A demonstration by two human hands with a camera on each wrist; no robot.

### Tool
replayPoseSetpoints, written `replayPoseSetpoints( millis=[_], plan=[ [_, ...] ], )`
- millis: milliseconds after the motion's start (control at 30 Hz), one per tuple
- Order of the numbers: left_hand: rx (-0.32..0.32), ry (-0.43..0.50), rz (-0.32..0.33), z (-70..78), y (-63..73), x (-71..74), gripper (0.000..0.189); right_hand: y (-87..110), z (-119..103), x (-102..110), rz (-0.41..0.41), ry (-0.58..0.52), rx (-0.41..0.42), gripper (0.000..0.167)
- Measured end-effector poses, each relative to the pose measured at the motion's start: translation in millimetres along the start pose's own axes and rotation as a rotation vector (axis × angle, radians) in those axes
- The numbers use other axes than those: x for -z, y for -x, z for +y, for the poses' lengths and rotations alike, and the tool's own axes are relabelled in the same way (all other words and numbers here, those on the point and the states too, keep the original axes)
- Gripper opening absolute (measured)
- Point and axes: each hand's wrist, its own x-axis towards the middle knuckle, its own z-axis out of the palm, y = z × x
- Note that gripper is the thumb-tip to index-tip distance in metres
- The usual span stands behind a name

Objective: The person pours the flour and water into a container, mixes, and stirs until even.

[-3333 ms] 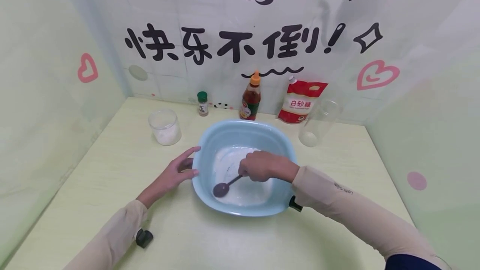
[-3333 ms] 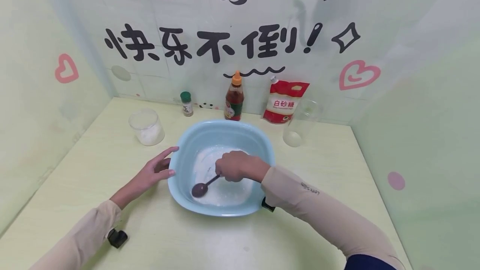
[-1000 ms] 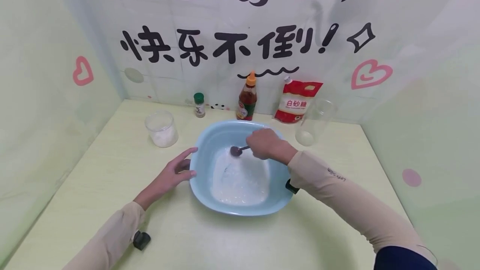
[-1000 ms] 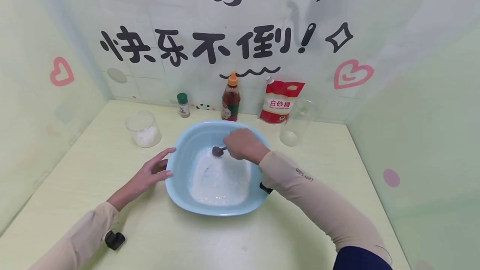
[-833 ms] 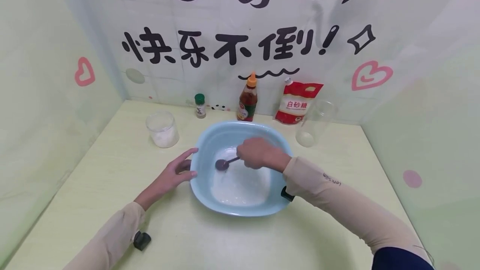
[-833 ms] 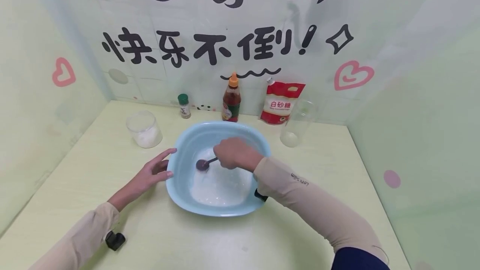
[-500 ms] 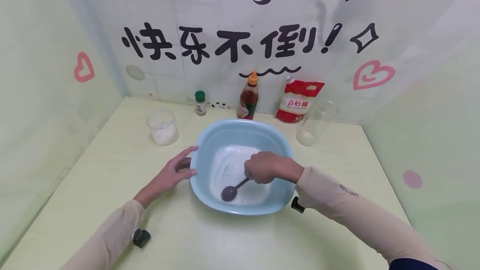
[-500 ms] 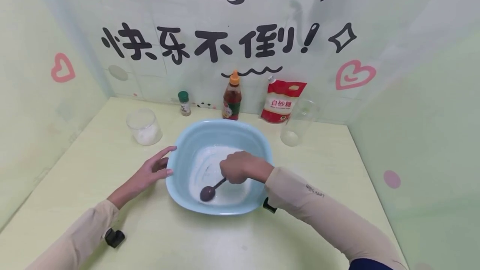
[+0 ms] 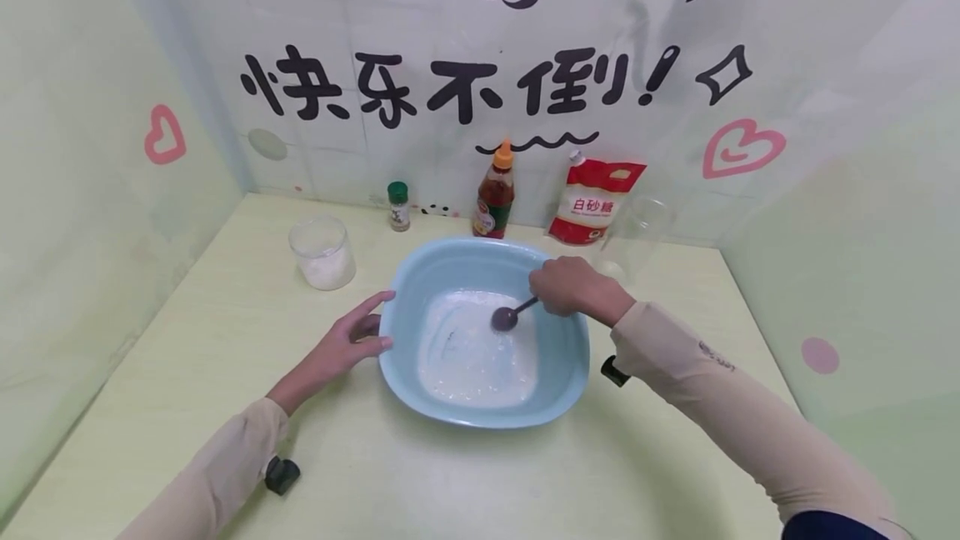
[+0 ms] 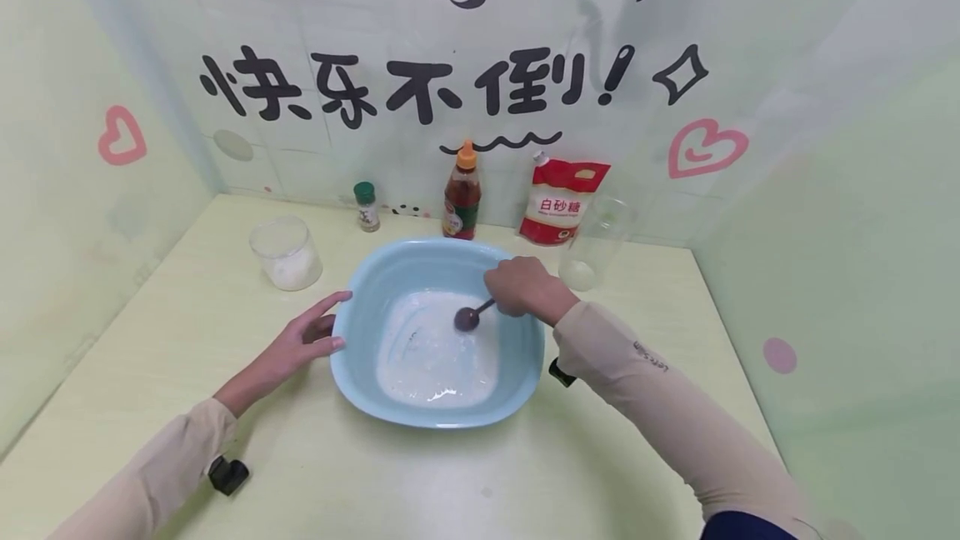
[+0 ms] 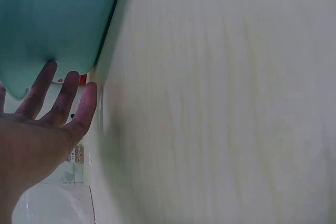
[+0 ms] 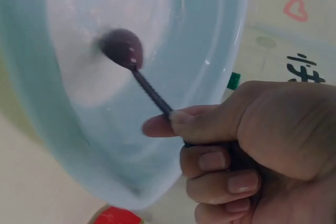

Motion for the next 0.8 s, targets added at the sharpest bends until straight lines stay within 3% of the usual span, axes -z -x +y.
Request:
replayPoseSetpoints(
  millis=[267, 367, 500, 600, 800],
  plan=[
    [-0.004, 0.015, -0.004, -2.3, 0.7, -0.9, 0.071, -21.0, -35.4, -4.9, 0.058, 0.072, 0.136, 0.026],
    [0.006, 0.009, 0.001, -2.0, 1.2, -0.7, 0.071, -18.1, -50.4, -8.6, 0.006, 0.047, 0.165, 0.026],
    [0.017, -0.003, 0.000, -0.2, 1.5, -0.1, 0.071, -8.5, -60.8, -16.4, -0.132, -0.002, 0.190, 0.023],
    [0.021, -0.008, 0.004, 1.2, 1.6, 0.9, 0.071, -0.7, -57.2, -18.7, -0.194, 0.002, 0.187, 0.016],
    [0.016, 0.004, -0.005, 1.9, 0.2, 1.3, 0.070, 13.2, -24.2, -11.3, -0.215, 0.075, 0.102, 0.006]
  ],
)
